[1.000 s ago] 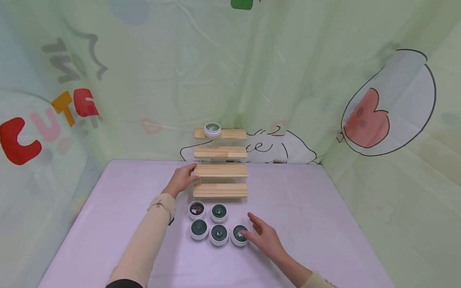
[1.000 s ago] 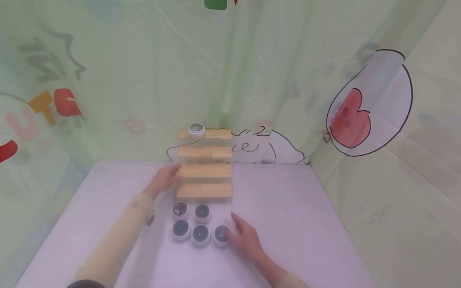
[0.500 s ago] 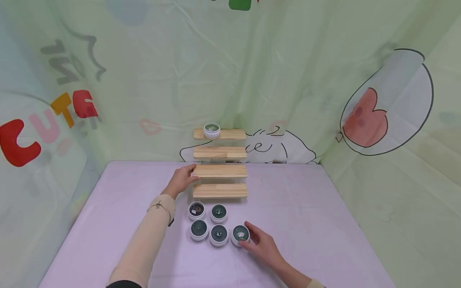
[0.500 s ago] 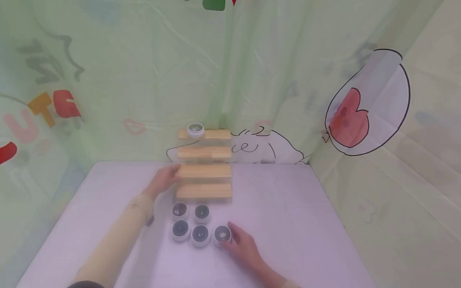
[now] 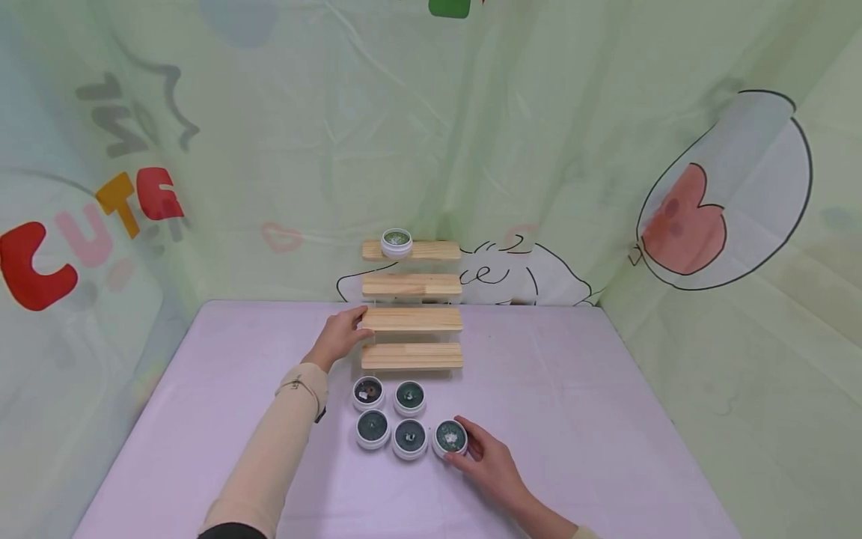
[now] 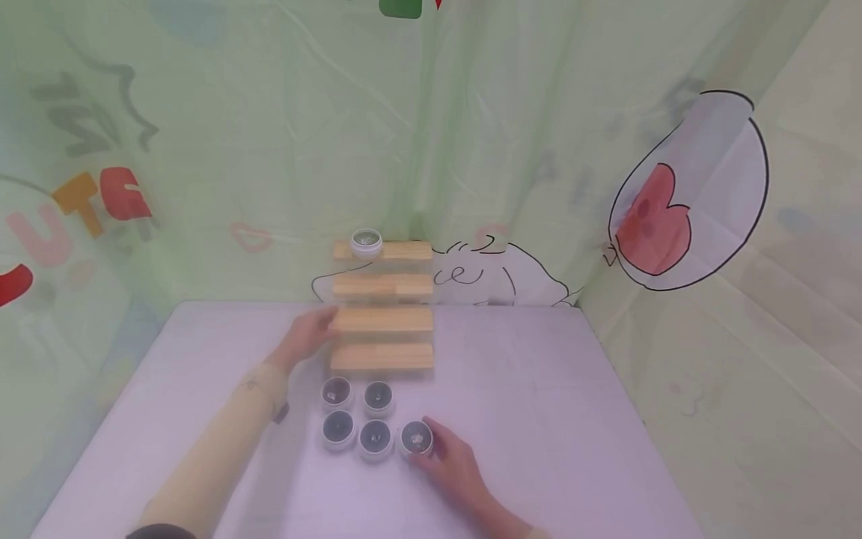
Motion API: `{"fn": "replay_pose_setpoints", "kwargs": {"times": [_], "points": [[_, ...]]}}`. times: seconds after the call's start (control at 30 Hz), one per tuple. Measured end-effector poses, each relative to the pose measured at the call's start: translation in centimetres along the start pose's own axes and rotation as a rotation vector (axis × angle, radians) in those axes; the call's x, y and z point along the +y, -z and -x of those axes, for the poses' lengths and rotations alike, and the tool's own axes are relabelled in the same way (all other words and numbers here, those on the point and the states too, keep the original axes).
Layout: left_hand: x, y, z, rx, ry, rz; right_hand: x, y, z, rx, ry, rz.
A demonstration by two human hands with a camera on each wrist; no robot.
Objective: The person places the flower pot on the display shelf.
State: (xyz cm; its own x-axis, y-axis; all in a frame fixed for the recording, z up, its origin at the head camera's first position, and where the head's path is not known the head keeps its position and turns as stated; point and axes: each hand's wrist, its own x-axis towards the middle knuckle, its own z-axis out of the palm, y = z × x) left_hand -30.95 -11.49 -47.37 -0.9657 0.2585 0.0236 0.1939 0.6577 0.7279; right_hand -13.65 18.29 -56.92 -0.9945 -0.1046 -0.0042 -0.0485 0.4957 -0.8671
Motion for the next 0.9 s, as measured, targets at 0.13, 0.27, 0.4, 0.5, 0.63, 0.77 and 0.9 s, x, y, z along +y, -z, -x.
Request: {"fn": "replay_pose_setpoints", "kwargs": {"times": [0.13, 0.27, 0.4, 0.5, 0.63, 0.77, 0.9], "points": [[0.1, 0.0, 0.0, -0.001, 0.005, 0.005, -0.1, -0.2, 0.1, 0.031, -0.029, 0.012], [0.0, -0.1, 0.0, 0.001, 0.004, -0.005, -0.1, -0.4, 0.2, 0.046, -0.042, -0.009], [0.0, -0.1, 0.0, 0.005, 0.000, -0.017, 0.0, -0.4, 0.3, 0.037, -0.030, -0.051], [0.0, -0.1, 0.0, 0.006, -0.002, -0.018, 0.1, -0.4, 0.3, 0.028, -0.015, -0.067], [0.1, 0.0, 0.1, 0.007, -0.003, -0.018, 0.1, -0.4, 0.2, 0.033, -0.013, -0.051], [0.3, 0.0, 0.2, 0.007, -0.001, -0.015, -0.5, -0.1, -0.2, 0.064, -0.019, -0.043], [0.4, 0.0, 0.3, 0.010, 0.000, -0.020, -1.8, 0.5, -1.3, 0.102, -0.053, -0.071]]}}
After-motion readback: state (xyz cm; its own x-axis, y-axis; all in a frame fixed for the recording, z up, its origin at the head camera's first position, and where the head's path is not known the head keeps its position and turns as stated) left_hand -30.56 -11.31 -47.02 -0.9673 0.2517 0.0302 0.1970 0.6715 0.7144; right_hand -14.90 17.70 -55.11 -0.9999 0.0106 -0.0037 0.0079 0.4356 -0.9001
